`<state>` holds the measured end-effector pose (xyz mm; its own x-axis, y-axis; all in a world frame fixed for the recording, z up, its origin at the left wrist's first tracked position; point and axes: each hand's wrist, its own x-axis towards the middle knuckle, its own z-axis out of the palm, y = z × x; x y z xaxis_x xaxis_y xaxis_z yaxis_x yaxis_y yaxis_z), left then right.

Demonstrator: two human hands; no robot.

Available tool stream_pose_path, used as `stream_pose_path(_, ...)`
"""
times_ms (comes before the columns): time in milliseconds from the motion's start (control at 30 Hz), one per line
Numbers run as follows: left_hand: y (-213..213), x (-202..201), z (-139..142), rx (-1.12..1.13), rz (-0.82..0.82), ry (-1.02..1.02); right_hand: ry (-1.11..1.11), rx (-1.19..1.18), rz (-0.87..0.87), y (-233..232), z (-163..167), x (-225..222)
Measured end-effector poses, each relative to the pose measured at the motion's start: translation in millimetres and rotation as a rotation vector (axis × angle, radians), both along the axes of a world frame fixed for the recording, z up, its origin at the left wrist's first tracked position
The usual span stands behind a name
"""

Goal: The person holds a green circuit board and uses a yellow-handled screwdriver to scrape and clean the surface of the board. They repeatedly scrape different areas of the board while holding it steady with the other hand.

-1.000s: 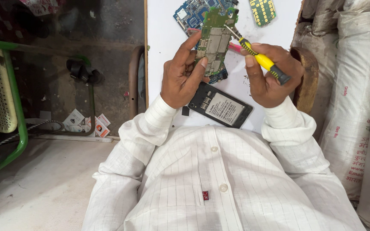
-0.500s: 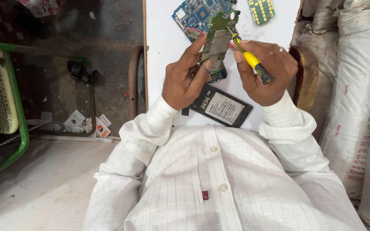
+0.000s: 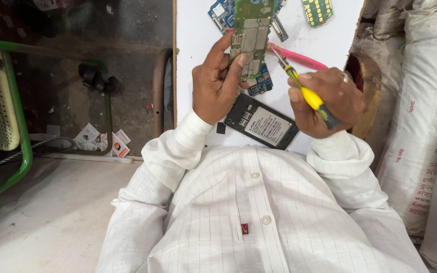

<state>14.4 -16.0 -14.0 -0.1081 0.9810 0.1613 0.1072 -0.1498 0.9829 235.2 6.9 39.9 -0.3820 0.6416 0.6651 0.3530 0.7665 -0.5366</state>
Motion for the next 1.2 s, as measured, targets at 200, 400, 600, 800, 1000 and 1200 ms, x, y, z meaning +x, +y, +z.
stream_pose_path(200, 5, -9, -5, -0.022, -0.04, -0.244, 0.236, -0.211, -0.039, 0, -32, 5)
stream_pose_path(400, 4, -12, -8, -0.016, -0.093, -0.383, 0.415, -0.39, -0.035, 6, -62, 12)
stream_pose_path(600, 5, -13, -10, 0.009, -0.109, -0.4, 0.404, -0.389, -0.03, 10, -63, 12)
stream_pose_path(800, 7, -14, -13, 0.015, -0.116, -0.387, 0.293, -0.35, -0.049, 7, -51, 10)
stream_pose_path(1000, 6, -16, -9, 0.01, -0.125, -0.398, 0.294, -0.365, -0.006, 8, -50, 6)
stream_pose_path(1200, 6, -17, -7, 0.021, -0.141, -0.396, 0.233, -0.313, 0.07, 9, -50, 7)
